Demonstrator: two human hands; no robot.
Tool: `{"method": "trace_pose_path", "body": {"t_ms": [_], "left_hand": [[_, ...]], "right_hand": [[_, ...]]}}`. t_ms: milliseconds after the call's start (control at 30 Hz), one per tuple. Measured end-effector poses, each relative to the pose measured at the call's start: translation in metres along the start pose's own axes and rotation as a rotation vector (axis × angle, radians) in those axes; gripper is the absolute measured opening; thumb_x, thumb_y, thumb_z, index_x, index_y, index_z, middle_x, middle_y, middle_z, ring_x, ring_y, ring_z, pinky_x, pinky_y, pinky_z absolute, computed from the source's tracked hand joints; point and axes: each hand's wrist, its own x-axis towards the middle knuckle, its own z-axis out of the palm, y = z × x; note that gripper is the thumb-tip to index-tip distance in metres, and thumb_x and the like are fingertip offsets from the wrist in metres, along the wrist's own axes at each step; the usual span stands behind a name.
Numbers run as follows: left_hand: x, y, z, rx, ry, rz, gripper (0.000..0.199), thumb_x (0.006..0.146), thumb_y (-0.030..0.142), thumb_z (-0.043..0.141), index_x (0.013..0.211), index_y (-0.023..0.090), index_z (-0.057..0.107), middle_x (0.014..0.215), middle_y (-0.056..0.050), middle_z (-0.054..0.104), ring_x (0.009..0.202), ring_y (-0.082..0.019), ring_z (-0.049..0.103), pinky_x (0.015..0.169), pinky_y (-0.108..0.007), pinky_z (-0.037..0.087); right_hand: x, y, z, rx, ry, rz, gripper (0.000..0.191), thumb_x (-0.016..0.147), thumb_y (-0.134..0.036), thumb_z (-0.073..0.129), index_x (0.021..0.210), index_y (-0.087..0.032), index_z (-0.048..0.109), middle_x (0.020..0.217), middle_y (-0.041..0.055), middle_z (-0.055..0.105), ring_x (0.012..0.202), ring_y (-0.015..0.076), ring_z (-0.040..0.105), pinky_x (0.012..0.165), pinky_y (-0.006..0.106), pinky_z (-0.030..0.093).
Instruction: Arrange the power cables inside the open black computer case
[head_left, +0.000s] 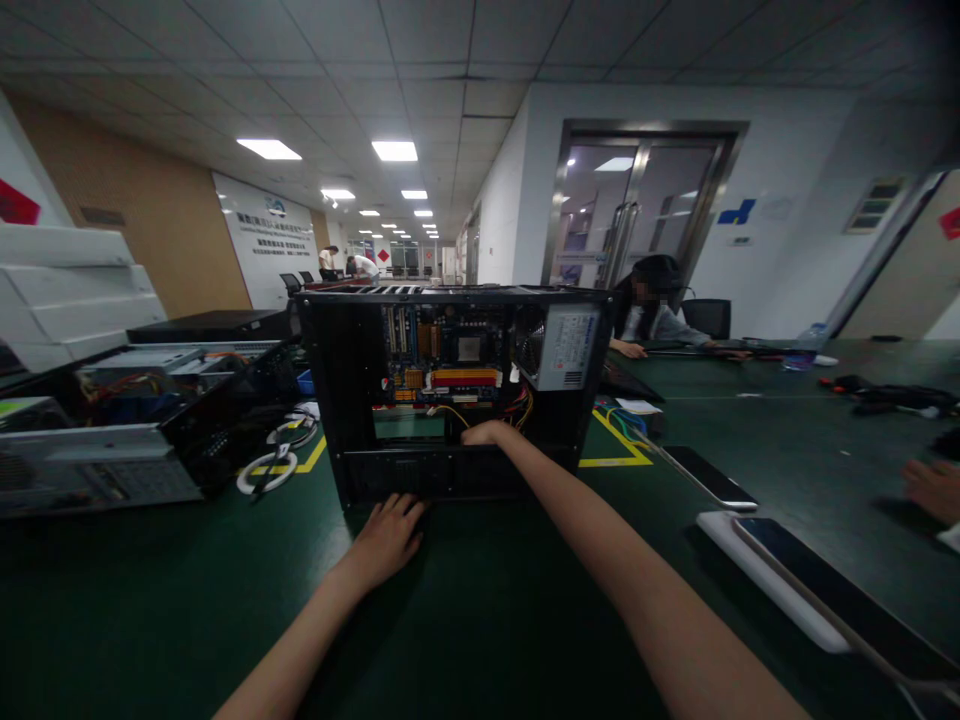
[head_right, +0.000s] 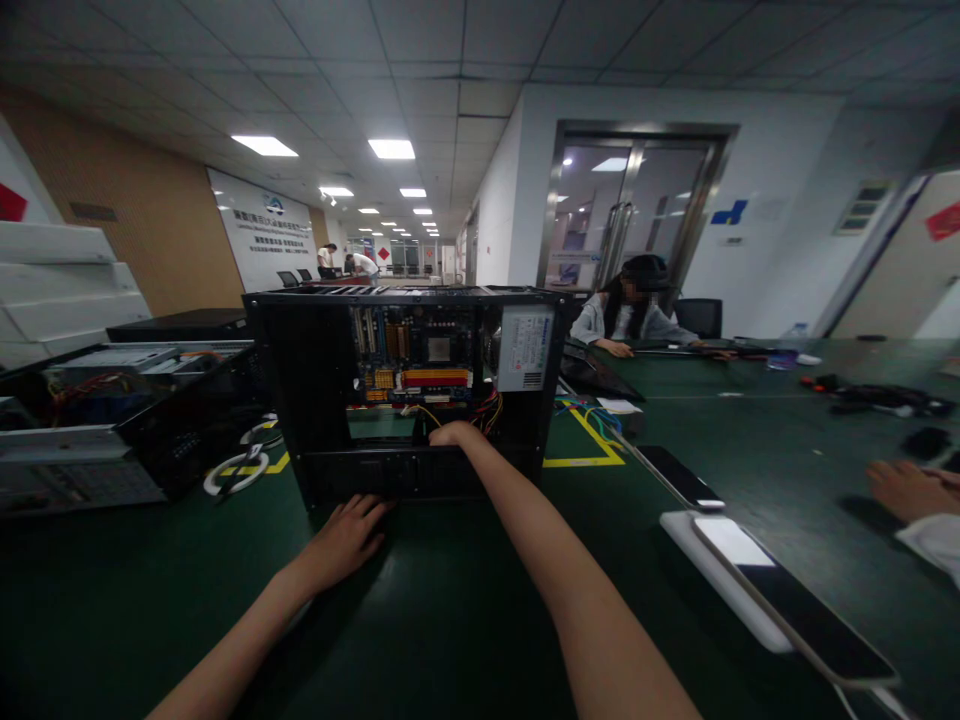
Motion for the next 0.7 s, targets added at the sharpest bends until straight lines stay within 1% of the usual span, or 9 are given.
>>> {"method": "trace_pose_path", "body": {"t_ms": [167, 267, 433, 500, 600, 700], "left_hand": [[0.0018, -0.0007, 0.0009, 0.009, -0.005, -0.008, 0.041, 0.076, 0.024, 0.038, 0.117, 0.025, 0.036, 0.116, -0.005, 0.041, 0.106, -0.022, 0.037, 0.087, -0.039, 0.032], [0.002, 0.0001, -0.0003, 0.007, -0.018, -0.012, 0.042, 0.076, 0.024, 0.038, 0.118, 0.026, 0.035, 0.116, -0.005, 0.042, 0.107, -0.022, 0.037, 0.087, -0.039, 0.032], [0.001, 0.0014, -0.0021, 0.014, 0.001, 0.0, 0.042, 0.076, 0.024, 0.038, 0.118, 0.025, 0.036, 0.115, -0.005, 0.042, 0.106, -0.022, 0.037, 0.086, -0.038, 0.032], [0.0008, 0.0012, -0.0017, 0.011, 0.0, -0.003, 0.041, 0.076, 0.024, 0.038, 0.117, 0.025, 0.036, 0.115, -0.005, 0.042, 0.106, -0.022, 0.037, 0.086, -0.038, 0.032], [0.0008, 0.0004, -0.0005, 0.002, -0.002, -0.012, 0.042, 0.076, 0.024, 0.038, 0.118, 0.026, 0.036, 0.116, -0.004, 0.042, 0.106, -0.022, 0.037, 0.087, -0.039, 0.031], [0.0011, -0.0002, 0.0005, 0.0, 0.004, -0.004, 0.042, 0.076, 0.024, 0.038, 0.118, 0.026, 0.035, 0.116, -0.004, 0.042, 0.106, -0.022, 0.037, 0.087, -0.039, 0.032]], "right_hand": [[0.0008, 0.0001, -0.0012, 0.048, -0.113, -0.008, 0.011, 0.061, -0.007, 0.053, 0.066, -0.008, 0.062, 0.058, 0.0036, 0.061, 0.055, 0.0132, 0.058, 0.057, 0.022, 0.044], [-0.0023, -0.0006, -0.0012, 0.085, -0.134, -0.025, 0.01, 0.062, -0.008, 0.053, 0.067, -0.007, 0.062, 0.058, 0.0036, 0.061, 0.054, 0.0122, 0.057, 0.056, 0.021, 0.044], [-0.0035, 0.0, 0.0018, 0.104, -0.007, -0.044, 0.01, 0.066, -0.015, 0.053, 0.066, -0.008, 0.06, 0.054, 0.0019, 0.058, 0.048, 0.0105, 0.054, 0.053, 0.021, 0.042], [-0.0018, 0.0009, 0.0023, 0.09, 0.045, -0.056, 0.015, 0.068, -0.022, 0.053, 0.063, -0.01, 0.06, 0.051, 0.0008, 0.056, 0.046, 0.0098, 0.051, 0.052, 0.02, 0.041], [-0.001, 0.0013, 0.0011, 0.06, 0.127, -0.1, 0.022, 0.068, -0.032, 0.057, 0.059, -0.011, 0.058, 0.048, -0.0009, 0.053, 0.045, 0.0081, 0.047, 0.049, 0.018, 0.037], [-0.003, 0.0002, -0.0011, -0.015, 0.19, -0.148, 0.025, 0.069, -0.033, 0.056, 0.056, -0.012, 0.056, 0.045, -0.0025, 0.049, 0.044, 0.0064, 0.043, 0.046, 0.017, 0.033]]}}
